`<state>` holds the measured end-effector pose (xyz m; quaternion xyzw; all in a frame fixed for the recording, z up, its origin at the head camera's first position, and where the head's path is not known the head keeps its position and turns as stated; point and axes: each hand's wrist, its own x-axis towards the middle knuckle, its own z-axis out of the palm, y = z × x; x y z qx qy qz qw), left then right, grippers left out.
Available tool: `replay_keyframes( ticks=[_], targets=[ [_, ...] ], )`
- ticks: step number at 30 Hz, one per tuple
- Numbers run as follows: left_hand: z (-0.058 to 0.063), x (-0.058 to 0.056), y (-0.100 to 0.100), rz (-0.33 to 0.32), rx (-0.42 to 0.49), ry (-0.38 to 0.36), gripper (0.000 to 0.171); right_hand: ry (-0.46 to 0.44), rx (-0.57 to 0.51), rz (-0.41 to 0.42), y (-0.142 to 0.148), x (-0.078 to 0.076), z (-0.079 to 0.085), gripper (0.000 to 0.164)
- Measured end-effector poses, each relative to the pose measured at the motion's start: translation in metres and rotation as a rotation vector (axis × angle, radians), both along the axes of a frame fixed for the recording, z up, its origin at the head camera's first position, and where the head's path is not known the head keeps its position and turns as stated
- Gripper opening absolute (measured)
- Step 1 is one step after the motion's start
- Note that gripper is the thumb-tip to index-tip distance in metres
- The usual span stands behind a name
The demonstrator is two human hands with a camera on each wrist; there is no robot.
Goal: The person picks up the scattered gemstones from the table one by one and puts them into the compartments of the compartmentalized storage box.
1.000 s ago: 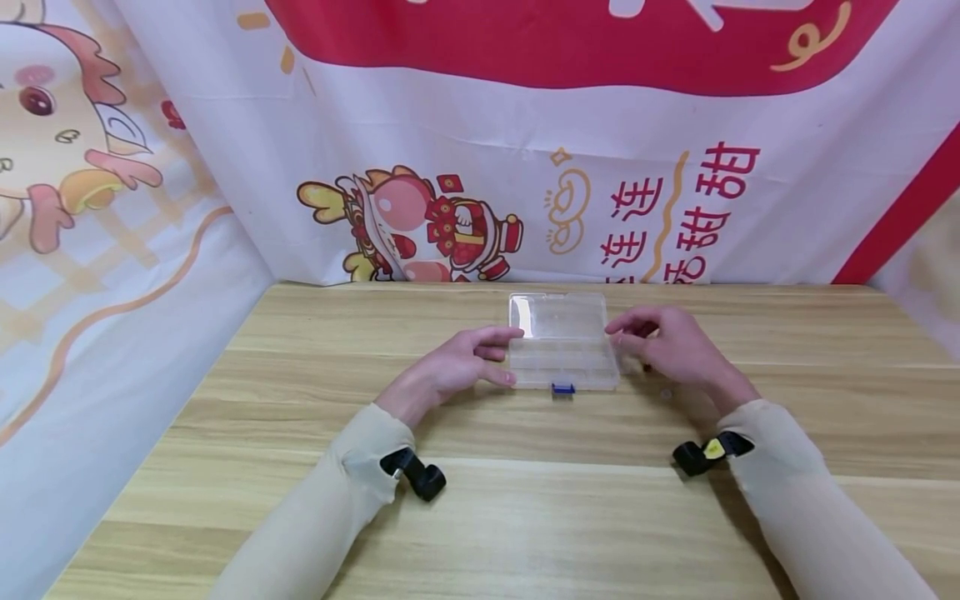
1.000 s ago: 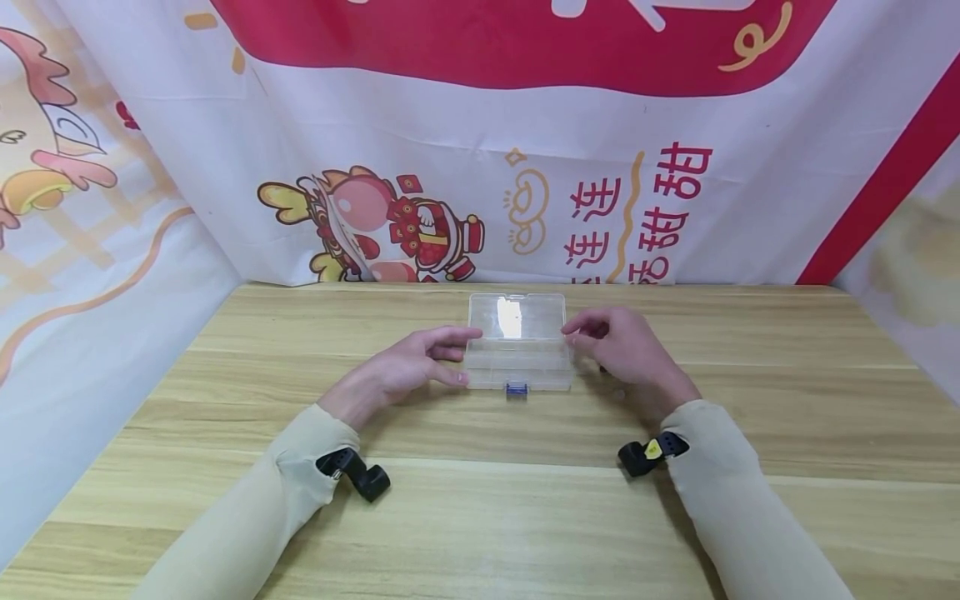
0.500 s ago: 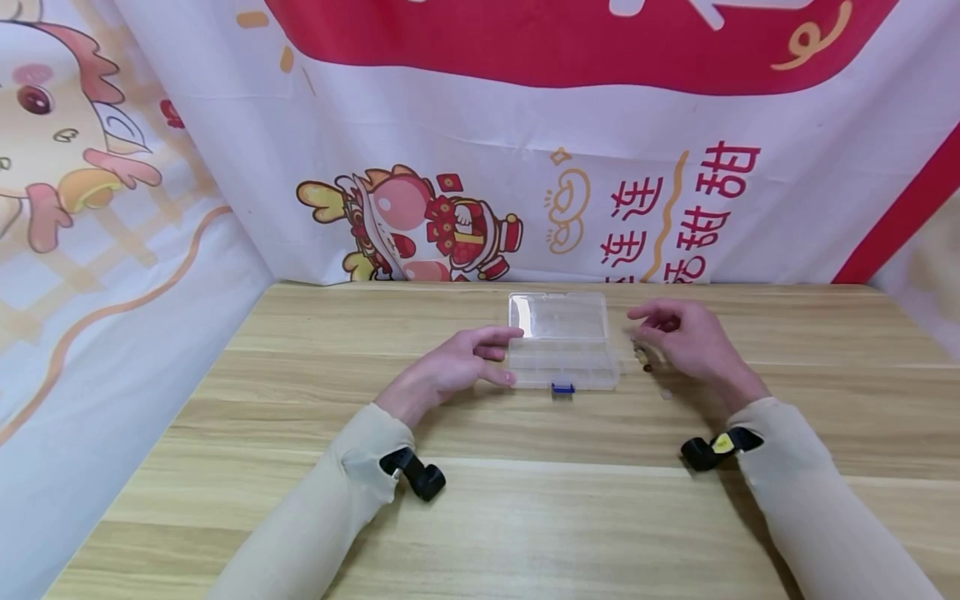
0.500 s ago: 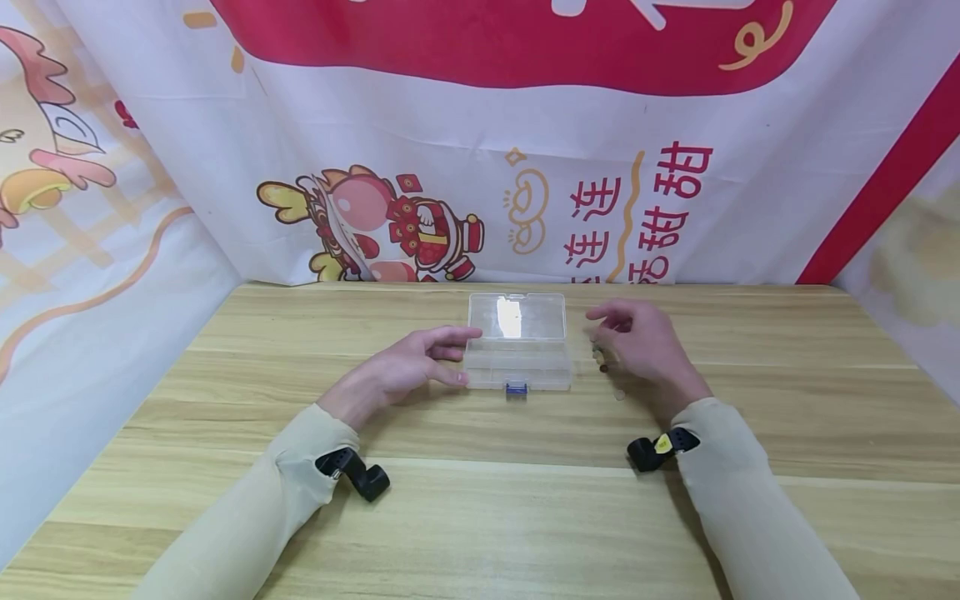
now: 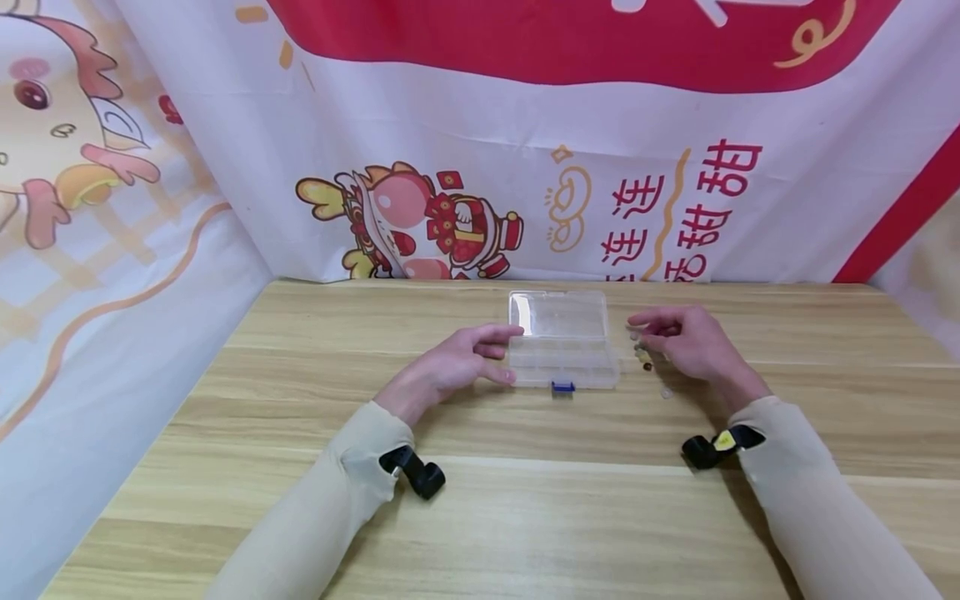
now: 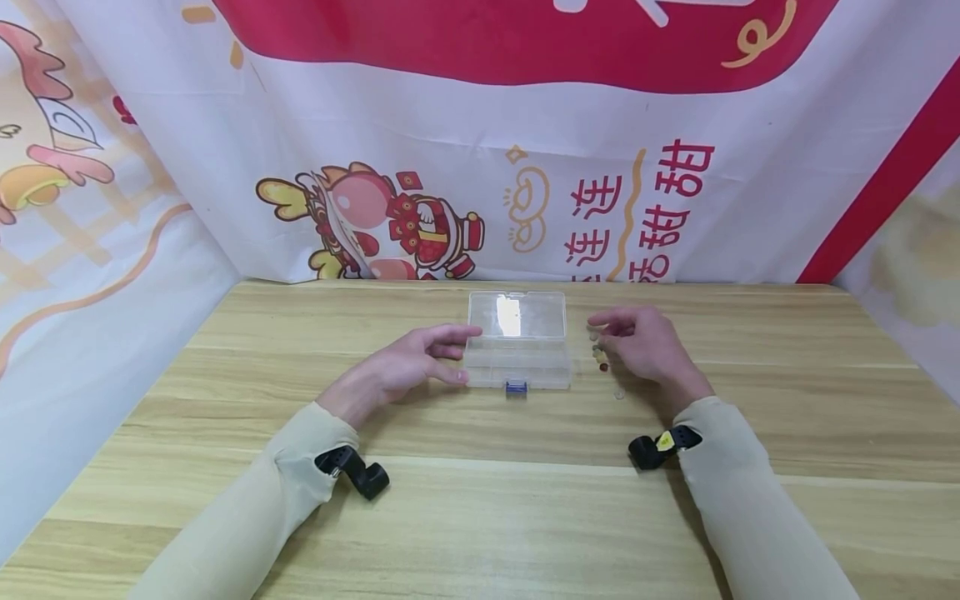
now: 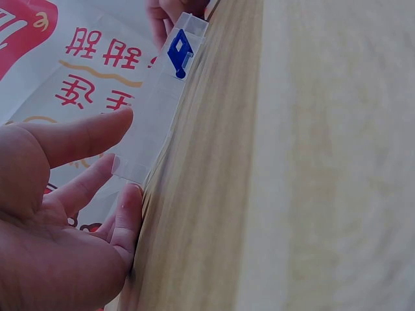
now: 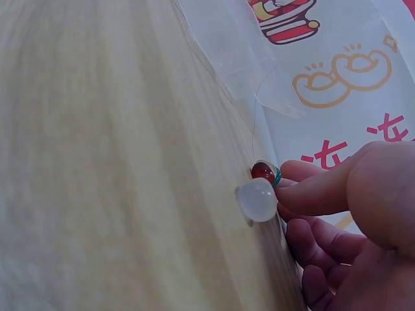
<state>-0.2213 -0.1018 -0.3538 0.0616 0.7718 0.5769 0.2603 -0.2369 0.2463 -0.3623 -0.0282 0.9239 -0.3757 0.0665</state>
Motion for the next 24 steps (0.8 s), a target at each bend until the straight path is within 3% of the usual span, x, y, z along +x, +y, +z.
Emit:
replay_keyframes(
  ticks=[14, 24],
  targets=[
    [-0.0003, -0.0007, 0.0006, 0.001, 0.004, 0.001, 0.076, -0.003, 0.078, 0.013, 0.0003, -0.0006, -0.0017, 0.028],
    [-0.0003, 0.0003, 0.0007, 0.002, 0.005, 0.001, 0.075, 0.016, 0.069, 0.012, 0.0001, -0.0009, -0.0024, 0.018]
  ],
)
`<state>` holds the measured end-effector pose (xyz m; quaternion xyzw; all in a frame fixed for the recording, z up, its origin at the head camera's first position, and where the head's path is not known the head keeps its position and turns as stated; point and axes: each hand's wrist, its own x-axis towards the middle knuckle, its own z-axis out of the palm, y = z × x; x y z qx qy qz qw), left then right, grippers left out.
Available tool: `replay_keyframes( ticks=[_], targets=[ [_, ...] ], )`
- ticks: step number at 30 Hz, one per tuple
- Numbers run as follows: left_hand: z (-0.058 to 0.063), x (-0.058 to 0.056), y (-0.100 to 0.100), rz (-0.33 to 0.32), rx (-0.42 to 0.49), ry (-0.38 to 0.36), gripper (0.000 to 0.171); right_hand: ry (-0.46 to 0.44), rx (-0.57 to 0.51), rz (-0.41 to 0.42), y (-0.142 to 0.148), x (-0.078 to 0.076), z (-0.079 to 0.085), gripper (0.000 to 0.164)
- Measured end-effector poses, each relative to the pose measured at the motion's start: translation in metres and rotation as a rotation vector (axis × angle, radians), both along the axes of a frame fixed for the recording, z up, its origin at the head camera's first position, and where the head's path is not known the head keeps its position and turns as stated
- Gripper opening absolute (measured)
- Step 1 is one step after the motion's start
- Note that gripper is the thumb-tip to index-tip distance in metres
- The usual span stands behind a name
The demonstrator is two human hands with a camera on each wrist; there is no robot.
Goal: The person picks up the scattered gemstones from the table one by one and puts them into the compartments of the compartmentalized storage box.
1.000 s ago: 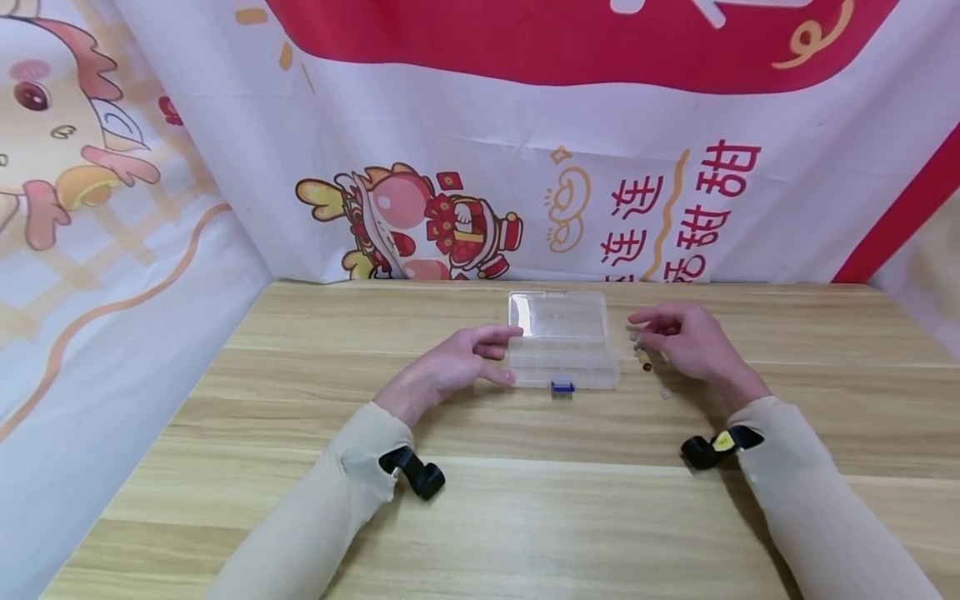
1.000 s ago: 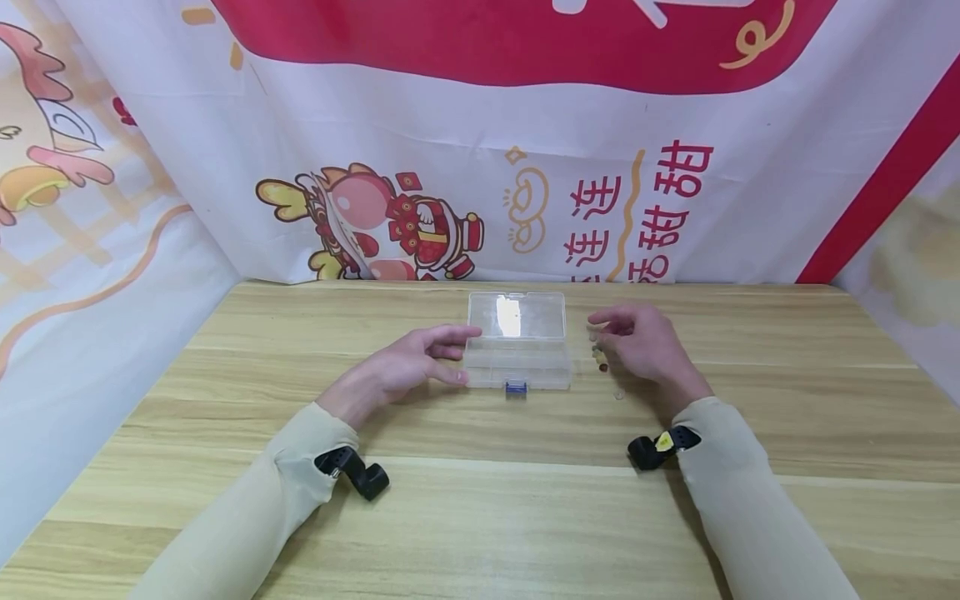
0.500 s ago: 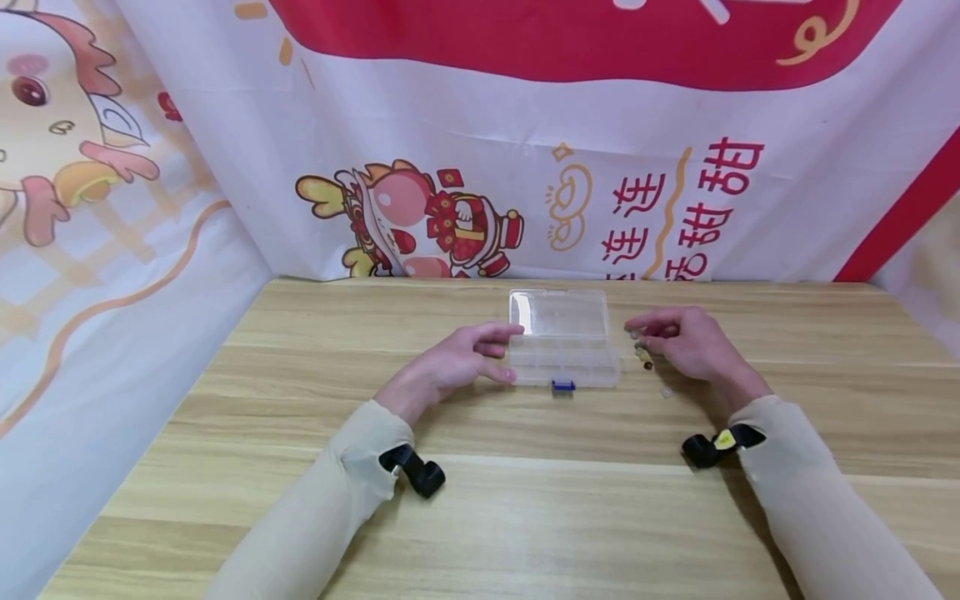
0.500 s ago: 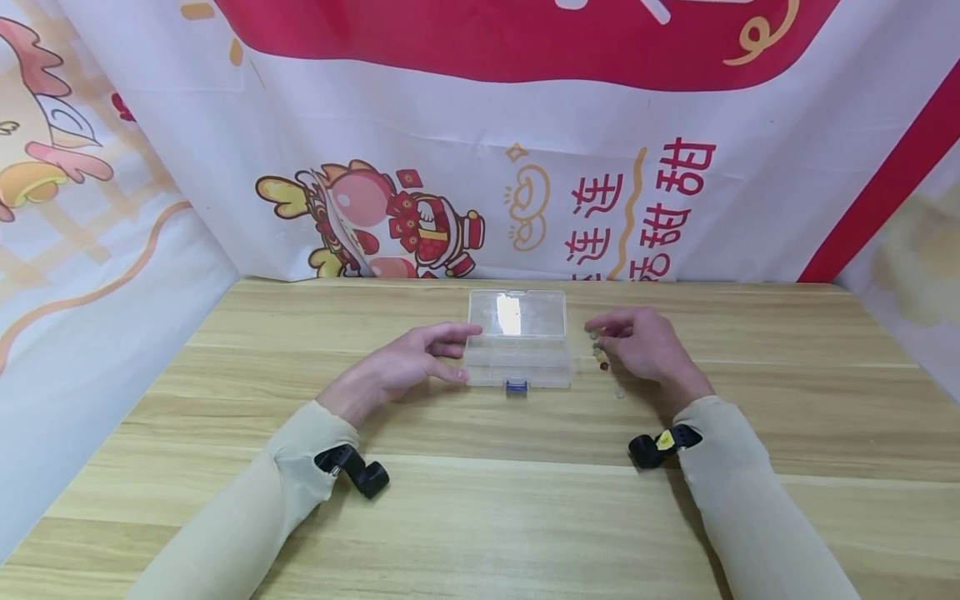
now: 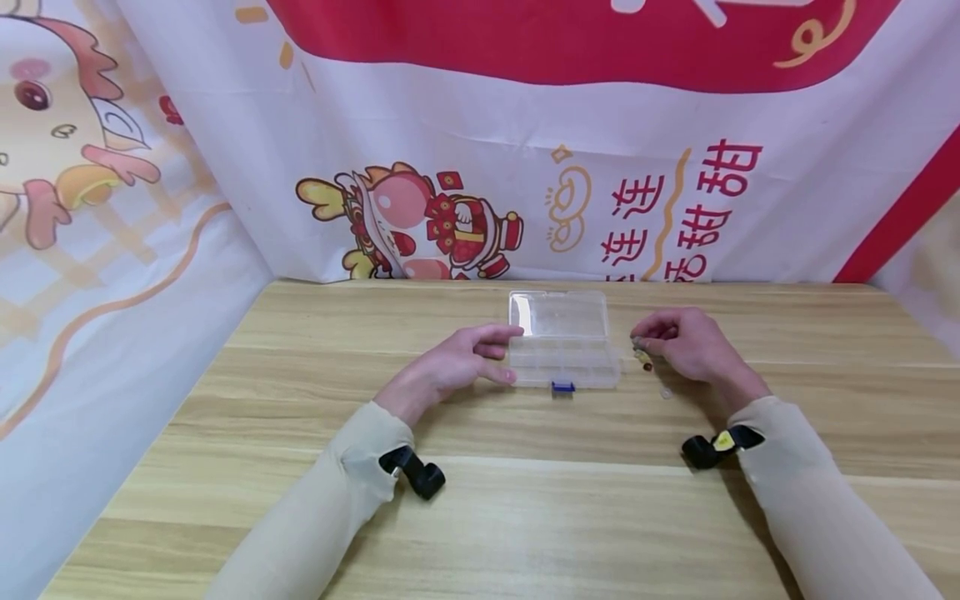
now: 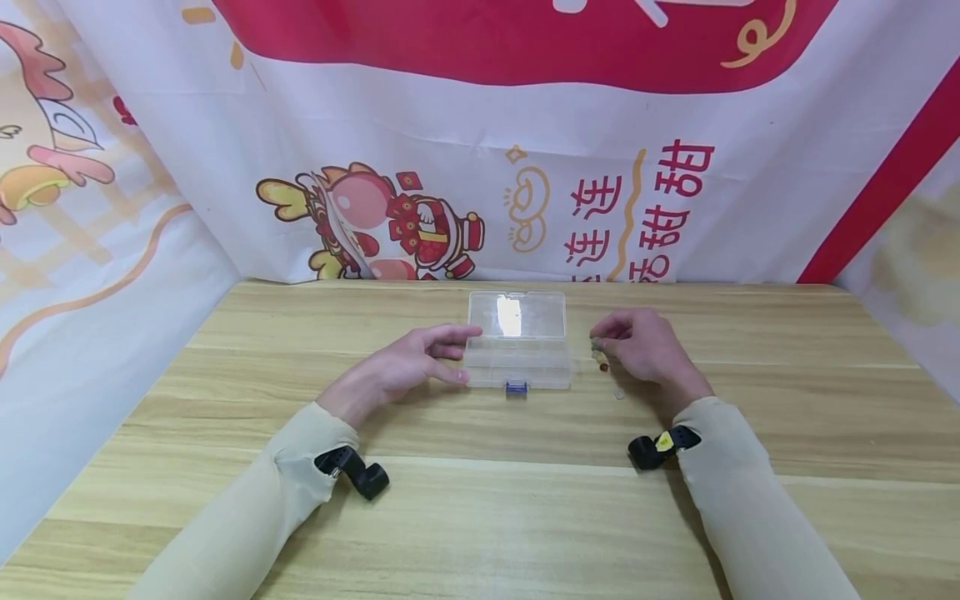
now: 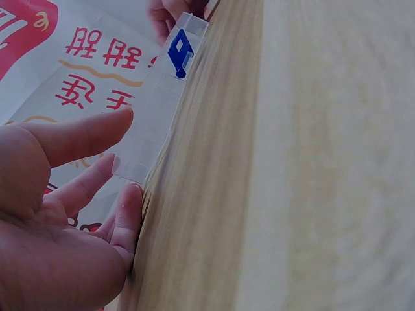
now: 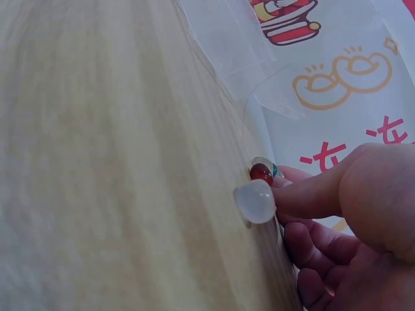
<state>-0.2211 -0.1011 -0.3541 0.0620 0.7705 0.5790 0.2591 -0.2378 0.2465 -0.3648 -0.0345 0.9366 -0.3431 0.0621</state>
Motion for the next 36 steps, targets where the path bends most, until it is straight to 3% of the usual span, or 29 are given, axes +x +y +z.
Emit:
replay_keyframes(
  ticks=[36],
  targets=[
    [0.0, -0.001, 0.0, -0.008, -0.01, 0.011, 0.073, 0.055, -0.049, 0.012, -0.022, 0.009, 0.016, 0.027]
  ],
)
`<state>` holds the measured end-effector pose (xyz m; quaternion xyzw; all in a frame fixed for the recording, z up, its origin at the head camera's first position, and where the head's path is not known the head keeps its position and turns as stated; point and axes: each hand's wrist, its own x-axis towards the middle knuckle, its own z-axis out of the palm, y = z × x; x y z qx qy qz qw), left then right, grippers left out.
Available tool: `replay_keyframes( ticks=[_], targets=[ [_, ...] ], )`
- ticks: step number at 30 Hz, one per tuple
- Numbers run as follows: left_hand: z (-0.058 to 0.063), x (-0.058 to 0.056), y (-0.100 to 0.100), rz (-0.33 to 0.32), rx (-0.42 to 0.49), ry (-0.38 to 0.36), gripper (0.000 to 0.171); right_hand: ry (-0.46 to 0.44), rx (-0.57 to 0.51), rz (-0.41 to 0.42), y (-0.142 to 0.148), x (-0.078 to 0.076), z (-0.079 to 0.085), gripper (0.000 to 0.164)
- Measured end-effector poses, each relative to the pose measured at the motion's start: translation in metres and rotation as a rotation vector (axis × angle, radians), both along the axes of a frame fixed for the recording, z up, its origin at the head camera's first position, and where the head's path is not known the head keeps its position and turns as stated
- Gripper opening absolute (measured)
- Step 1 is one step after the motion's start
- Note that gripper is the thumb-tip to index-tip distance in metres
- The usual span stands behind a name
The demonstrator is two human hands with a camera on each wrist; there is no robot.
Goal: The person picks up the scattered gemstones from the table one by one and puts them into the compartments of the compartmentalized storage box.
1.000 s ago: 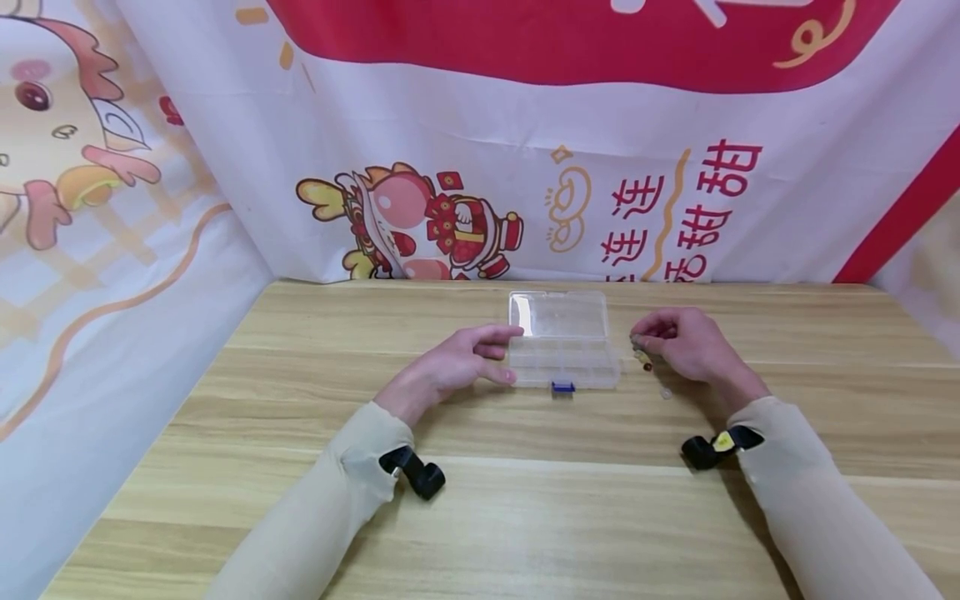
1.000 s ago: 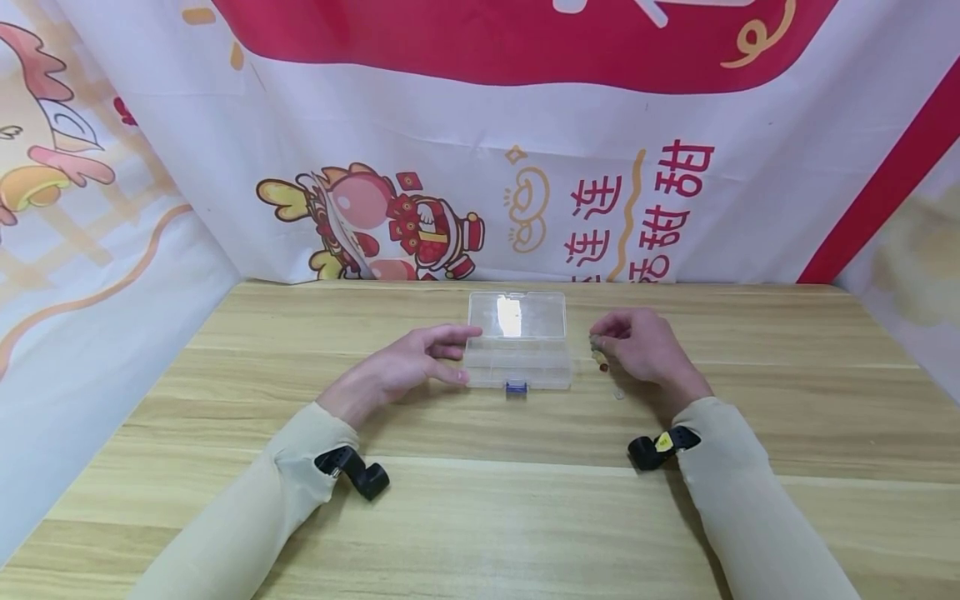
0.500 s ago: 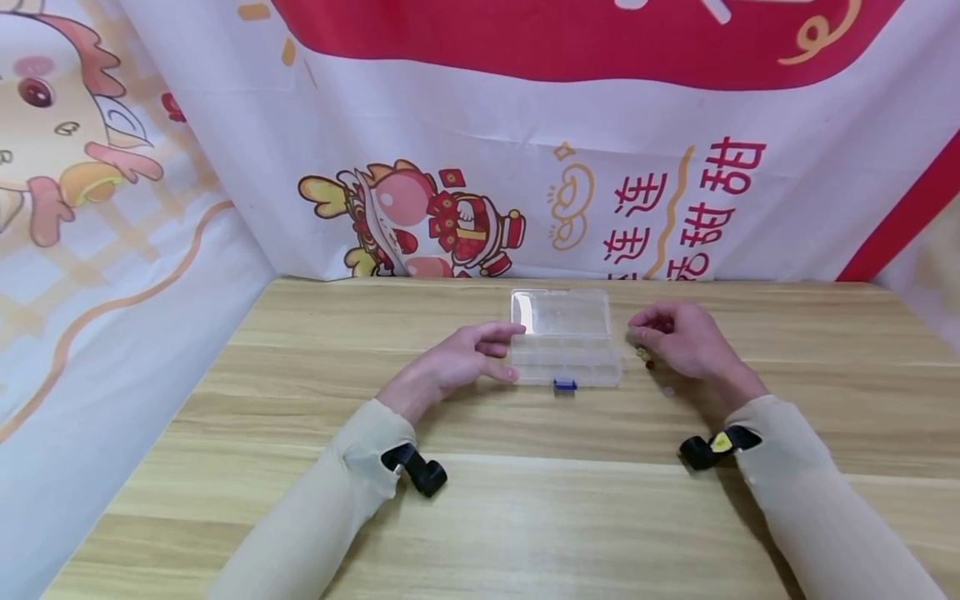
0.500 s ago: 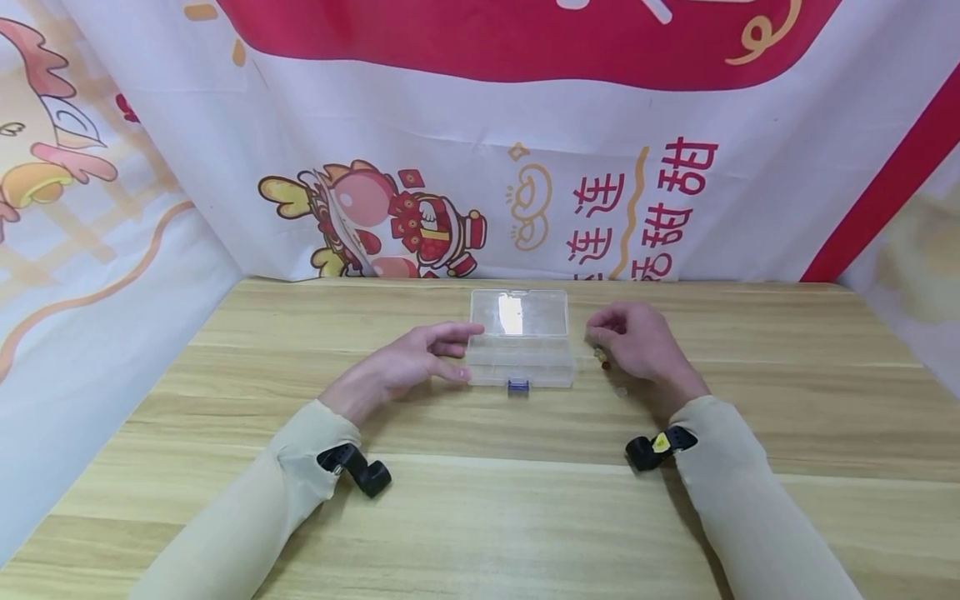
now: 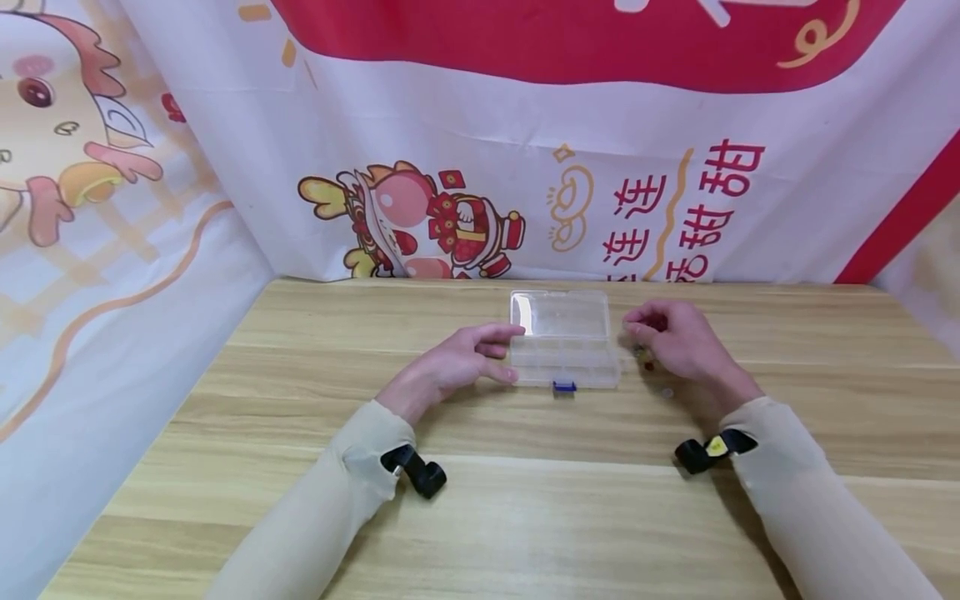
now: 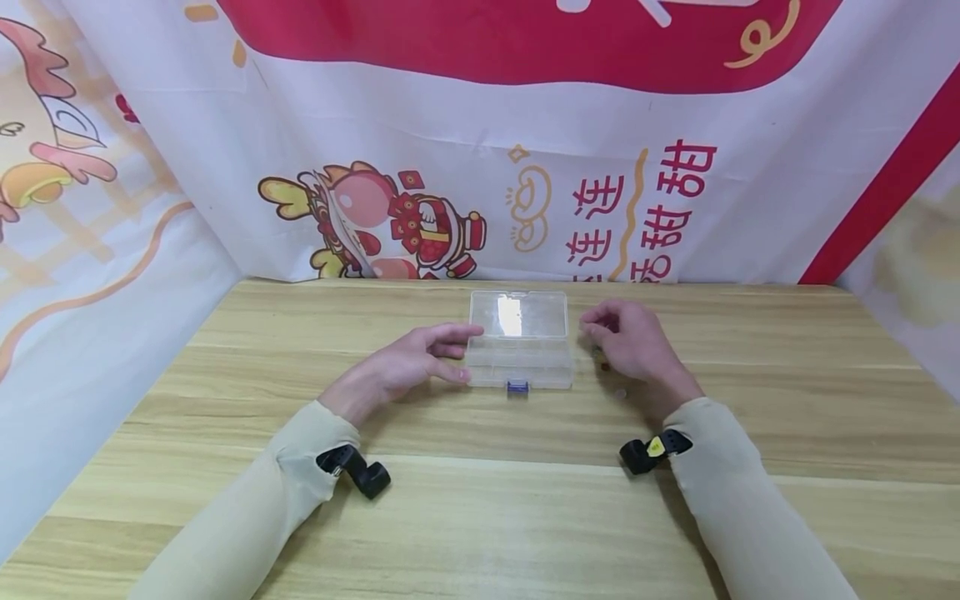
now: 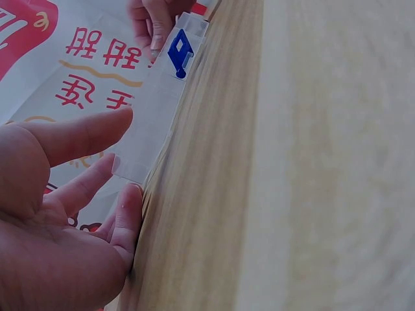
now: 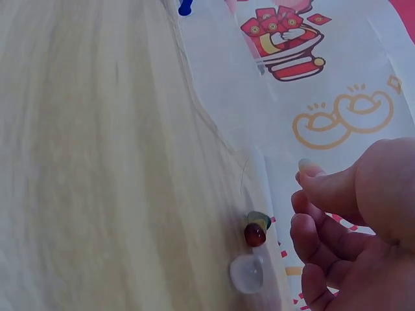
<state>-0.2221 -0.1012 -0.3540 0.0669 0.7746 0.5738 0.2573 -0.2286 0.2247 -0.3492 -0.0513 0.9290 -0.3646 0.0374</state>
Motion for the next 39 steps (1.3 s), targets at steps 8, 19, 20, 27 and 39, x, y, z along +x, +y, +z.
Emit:
replay_keyframes(
  ticks=[8, 19, 20, 27, 39],
  targets=[
    [0.001, 0.001, 0.0, -0.005, 0.002, 0.001, 0.073, 0.029, -0.028, 0.021, -0.005, 0.003, 0.003, 0.025],
    [0.002, 0.003, 0.0, 0.002, 0.008, -0.004, 0.073, 0.044, -0.046, 0.043, -0.014, 0.005, 0.005, 0.021],
    [0.002, 0.003, 0.0, 0.002, 0.008, -0.004, 0.073, 0.043, -0.045, 0.043, -0.014, 0.005, 0.005, 0.021],
    [0.002, 0.003, 0.0, 0.003, 0.007, -0.009, 0.073, 0.044, -0.046, 0.06, -0.019, 0.007, 0.007, 0.02],
    [-0.001, 0.002, -0.001, 0.001, 0.003, -0.002, 0.073, 0.006, -0.054, 0.075, -0.029, 0.011, 0.011, 0.018]
  ],
)
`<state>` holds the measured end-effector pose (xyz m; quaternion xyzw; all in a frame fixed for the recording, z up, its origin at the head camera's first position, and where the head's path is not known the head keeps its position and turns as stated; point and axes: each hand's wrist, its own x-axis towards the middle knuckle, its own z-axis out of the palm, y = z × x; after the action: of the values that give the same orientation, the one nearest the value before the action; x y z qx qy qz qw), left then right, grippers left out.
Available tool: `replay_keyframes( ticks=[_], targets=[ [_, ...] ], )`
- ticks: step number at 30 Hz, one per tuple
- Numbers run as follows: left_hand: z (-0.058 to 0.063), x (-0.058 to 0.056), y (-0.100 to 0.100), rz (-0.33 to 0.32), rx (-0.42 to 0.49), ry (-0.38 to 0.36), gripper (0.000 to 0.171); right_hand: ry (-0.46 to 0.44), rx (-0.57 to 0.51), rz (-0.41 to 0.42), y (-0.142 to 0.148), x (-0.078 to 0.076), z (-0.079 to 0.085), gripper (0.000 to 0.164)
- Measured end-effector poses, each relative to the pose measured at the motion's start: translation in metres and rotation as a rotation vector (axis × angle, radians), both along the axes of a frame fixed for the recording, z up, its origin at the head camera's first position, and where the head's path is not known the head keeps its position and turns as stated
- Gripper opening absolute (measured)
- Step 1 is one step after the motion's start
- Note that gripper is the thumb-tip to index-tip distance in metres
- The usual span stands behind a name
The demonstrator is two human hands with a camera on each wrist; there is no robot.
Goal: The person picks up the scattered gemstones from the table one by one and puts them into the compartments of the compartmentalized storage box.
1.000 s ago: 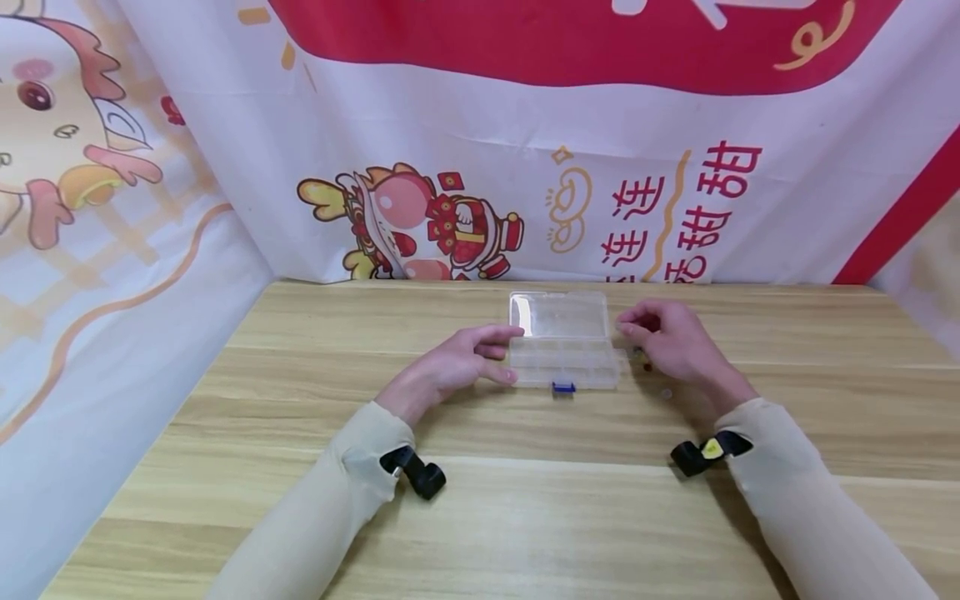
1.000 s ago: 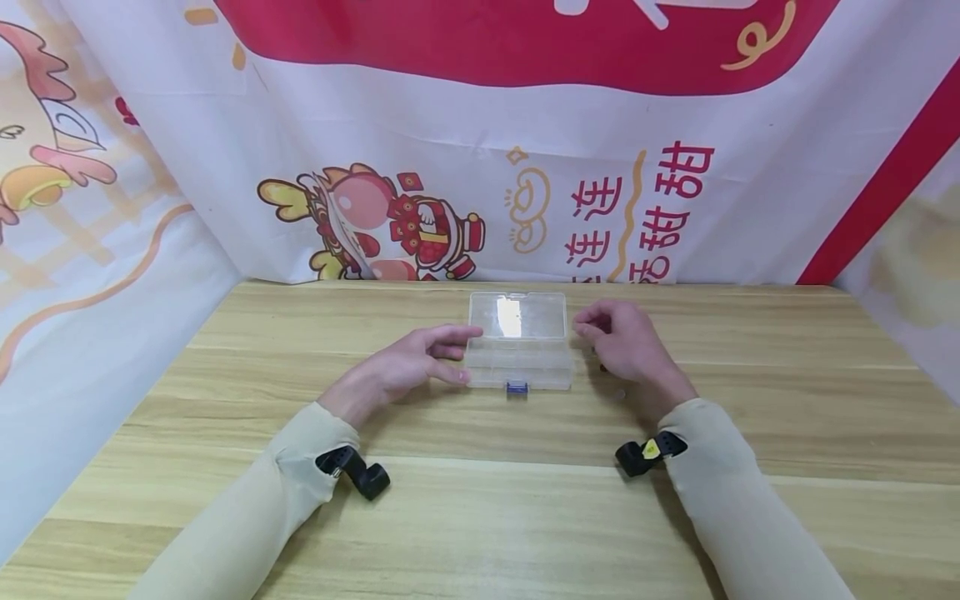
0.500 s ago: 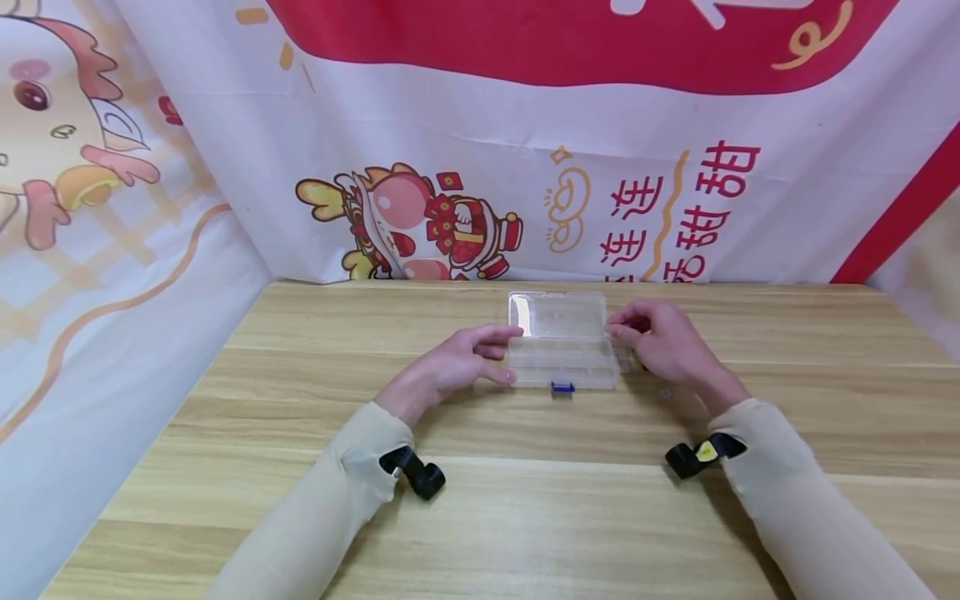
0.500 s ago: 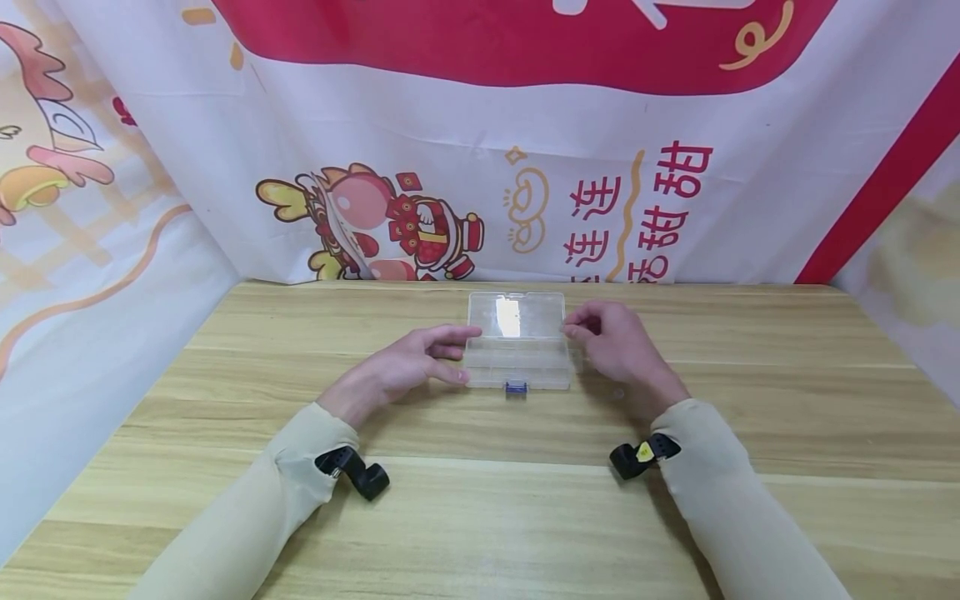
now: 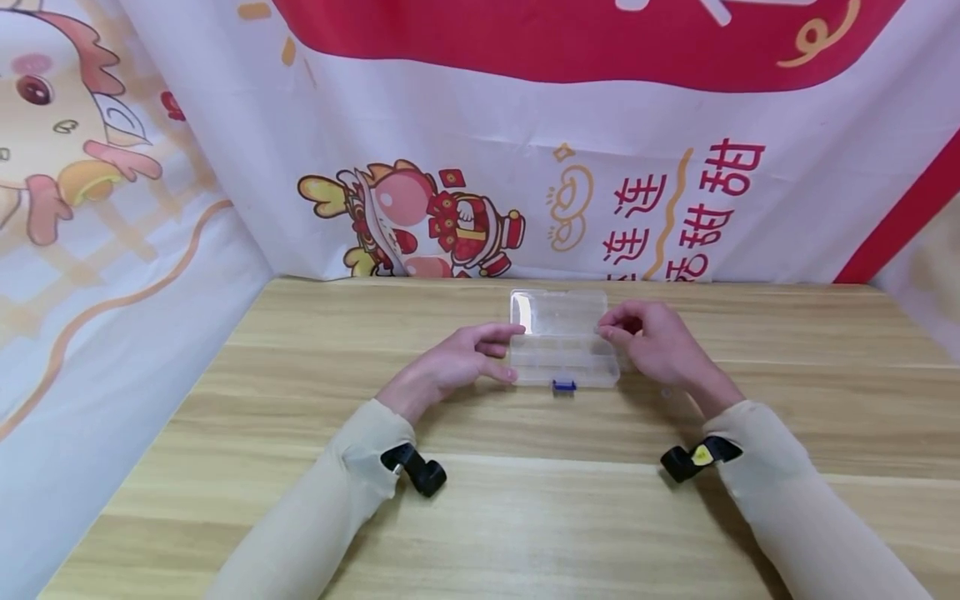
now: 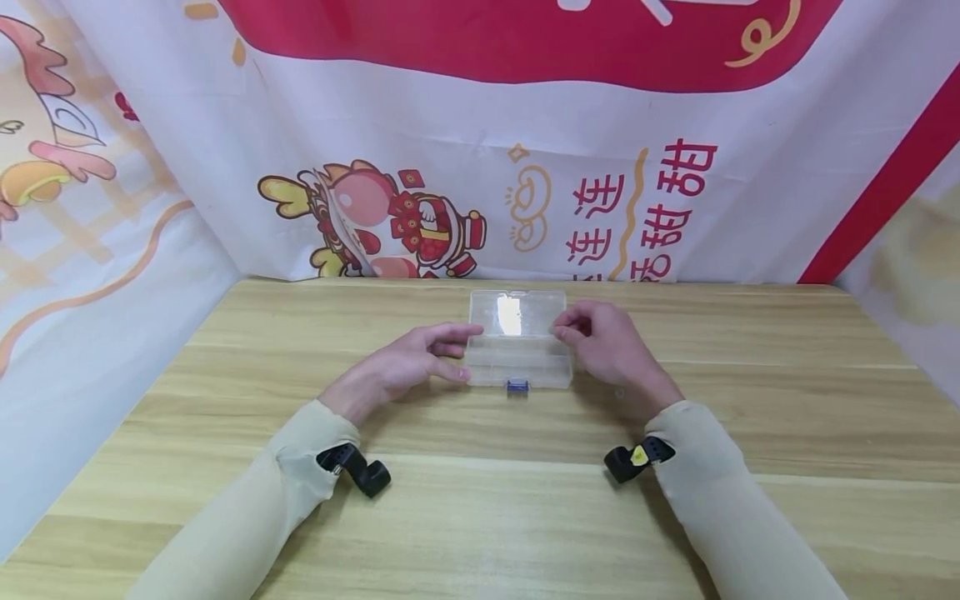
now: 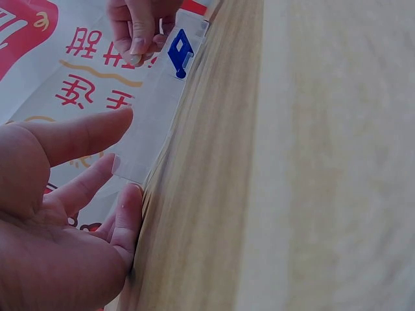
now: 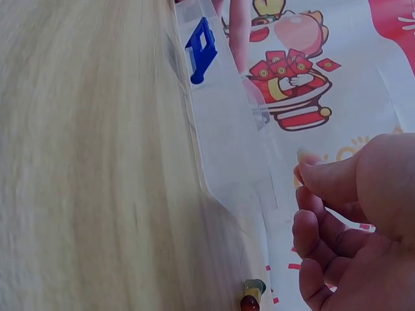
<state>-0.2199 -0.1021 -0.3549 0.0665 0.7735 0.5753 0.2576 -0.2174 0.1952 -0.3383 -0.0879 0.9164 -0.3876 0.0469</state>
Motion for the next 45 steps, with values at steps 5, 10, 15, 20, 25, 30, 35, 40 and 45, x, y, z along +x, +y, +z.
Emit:
replay_keyframes(
  ticks=[5, 10, 15, 20, 25, 30, 35, 40, 45],
  targets=[
    [-0.001, -0.002, 0.002, -0.014, -0.006, 0.01, 0.073, -0.001, 0.007, 0.011, -0.002, 0.003, 0.002, 0.017],
    [-0.001, -0.001, 0.001, -0.009, -0.012, 0.004, 0.074, 0.006, 0.003, 0.035, -0.006, 0.004, 0.0, 0.015],
    [-0.001, 0.0, 0.0, -0.006, -0.014, -0.002, 0.073, 0.007, 0.027, 0.045, -0.009, 0.004, -0.002, 0.013],
    [-0.002, 0.0, 0.002, -0.021, -0.015, 0.008, 0.073, 0.005, 0.052, 0.048, -0.009, 0.006, -0.004, 0.011],
    [-0.001, 0.001, 0.003, -0.011, -0.014, 0.0, 0.074, 0.014, 0.061, 0.054, -0.01, 0.006, -0.006, 0.01],
    [0.0, 0.0, 0.003, -0.011, -0.017, 0.005, 0.074, 0.023, 0.071, 0.057, -0.011, 0.006, -0.007, 0.009],
    [0.0, -0.002, 0.005, -0.019, -0.018, 0.01, 0.075, 0.005, 0.082, 0.038, -0.011, 0.007, -0.006, 0.011],
    [0.001, -0.003, 0.005, -0.023, -0.013, 0.008, 0.074, -0.003, 0.094, 0.03, -0.013, 0.006, -0.005, 0.012],
    [0.001, -0.002, 0.001, -0.009, -0.015, 0.0, 0.072, 0.008, 0.094, 0.052, -0.017, 0.004, -0.006, 0.012]
  ],
)
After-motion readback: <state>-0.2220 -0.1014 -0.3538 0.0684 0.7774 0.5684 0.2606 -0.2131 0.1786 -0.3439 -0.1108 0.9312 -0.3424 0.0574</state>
